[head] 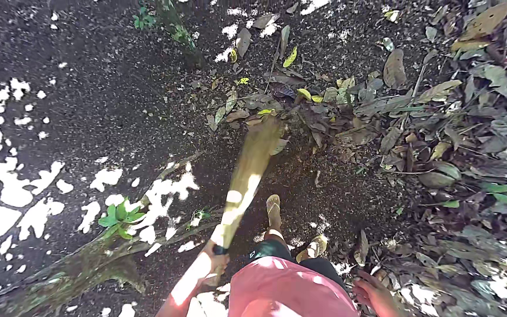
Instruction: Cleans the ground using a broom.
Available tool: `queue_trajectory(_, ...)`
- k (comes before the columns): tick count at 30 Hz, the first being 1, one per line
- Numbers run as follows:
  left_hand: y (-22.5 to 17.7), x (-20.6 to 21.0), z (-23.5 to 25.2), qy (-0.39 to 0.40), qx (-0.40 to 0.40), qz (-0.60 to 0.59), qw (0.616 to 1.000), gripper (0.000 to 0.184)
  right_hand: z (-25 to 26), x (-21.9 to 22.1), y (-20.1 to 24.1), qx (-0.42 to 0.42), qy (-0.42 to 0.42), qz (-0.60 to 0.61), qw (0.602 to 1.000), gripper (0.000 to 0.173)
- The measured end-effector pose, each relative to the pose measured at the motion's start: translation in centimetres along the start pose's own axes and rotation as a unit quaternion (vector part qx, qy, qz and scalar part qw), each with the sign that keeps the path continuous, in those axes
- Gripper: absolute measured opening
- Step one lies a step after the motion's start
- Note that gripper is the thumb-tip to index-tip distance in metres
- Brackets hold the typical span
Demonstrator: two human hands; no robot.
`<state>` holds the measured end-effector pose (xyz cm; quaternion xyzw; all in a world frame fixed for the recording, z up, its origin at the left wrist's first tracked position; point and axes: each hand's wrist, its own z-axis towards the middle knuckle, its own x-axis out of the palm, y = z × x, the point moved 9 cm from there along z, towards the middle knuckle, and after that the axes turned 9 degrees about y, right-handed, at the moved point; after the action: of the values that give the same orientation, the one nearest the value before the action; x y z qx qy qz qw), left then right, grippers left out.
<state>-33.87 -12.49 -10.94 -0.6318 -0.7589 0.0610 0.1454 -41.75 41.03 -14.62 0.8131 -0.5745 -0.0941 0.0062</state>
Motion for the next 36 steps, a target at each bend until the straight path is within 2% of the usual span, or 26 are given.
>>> queue_trajectory(3,2.0,-5.9,-0.4,-0.127,0.0,-0.062,0.99,0.097,-0.3,0.5,-0.1,0.003,0.009,0.011,1.0,0.051)
queue_trajectory(5,-0.1,-8.4,2.7,-0.16,0.013,-0.127,0.979,0.079,-0.6,0.8,-0.8,0.002,0.017,0.022,1.0,0.05)
queue_trajectory(6,-1.8,-8.8,5.2,-0.165,0.01,-0.155,0.974,0.063,-1.0,0.9,-1.2,-0.002,0.015,0.031,0.999,0.05)
queue_trajectory(7,-3.6,-8.4,8.5,-0.16,0.011,-0.187,0.969,0.042,-1.4,0.9,-1.5,-0.003,0.014,0.037,0.999,0.051)
queue_trajectory(8,-5.7,-6.8,12.2,-0.118,0.018,-0.203,0.972,0.026,-2.0,0.7,-1.9,-0.005,0.006,0.04,0.999,0.051)
queue_trajectory(9,-8.3,-3.8,15.6,-0.063,0.023,-0.196,0.978,0.018,-2.5,0.4,-2.2,-0.006,-0.003,0.041,0.999,0.051)
queue_trajectory(10,-11.0,0.1,18.9,-0.007,0.016,-0.154,0.988,0.018,-3.0,0.1,-2.5,-0.007,-0.01,0.046,0.999,0.05)
queue_trajectory(12,-15.8,8.8,23.2,0.06,0.0,-0.049,0.997,0.028,-3.9,-0.4,-3.7,-0.003,-0.018,0.061,0.998,0.051)
queue_trajectory(15,-20.8,19.2,24.8,0.184,0.012,0.064,0.981,0.084,-4.3,-1.3,-4.3,-0.003,-0.014,0.062,0.998,0.053)
queue_trajectory(17,-22.1,23.1,23.5,0.256,0.031,0.121,0.959,0.103,-4.1,-1.7,-4.3,0.004,-0.015,0.057,0.998,0.052)
queue_trajectory(20,-21.0,26.0,18.1,0.311,0.05,0.161,0.935,0.106,-3.1,-2.5,-2.8,-0.004,-0.005,0.061,0.998,0.049)
queue_trajectory(23,-17.4,24.8,10.8,0.291,0.059,0.123,0.947,0.106,-1.2,-4.4,-1.4,-0.033,0.0,0.079,0.996,0.05)
queue_trajectory(27,-10.5,16.8,3.8,0.117,0.043,-0.003,0.992,0.104,1.8,-8.2,-0.9,-0.04,0.009,0.103,0.994,0.052)
queue_trajectory(29,-7.1,13.7,2.6,-0.001,0.012,-0.087,0.996,0.097,3.1,-10.6,-1.2,-0.025,0.017,0.104,0.994,0.052)
queue_trajectory(31,-5.4,12.4,4.6,-0.077,-0.002,-0.133,0.988,0.078,4.1,-13.4,-1.5,-0.019,0.02,0.11,0.993,0.051)
queue_trajectory(33,-6.2,13.9,9.4,-0.077,0.003,-0.179,0.981,0.047,5.4,-16.5,-2.9,-0.024,0.017,0.108,0.994,0.049)
queue_trajectory(34,-7.4,16.6,12.5,-0.059,-0.006,-0.216,0.975,0.033,5.8,-18.0,-3.7,-0.024,0.016,0.105,0.994,0.05)
queue_trajectory(36,-11.0,25.8,19.1,0.025,-0.025,-0.223,0.974,0.021,5.7,-21.2,-5.5,-0.033,0.004,0.11,0.993,0.05)
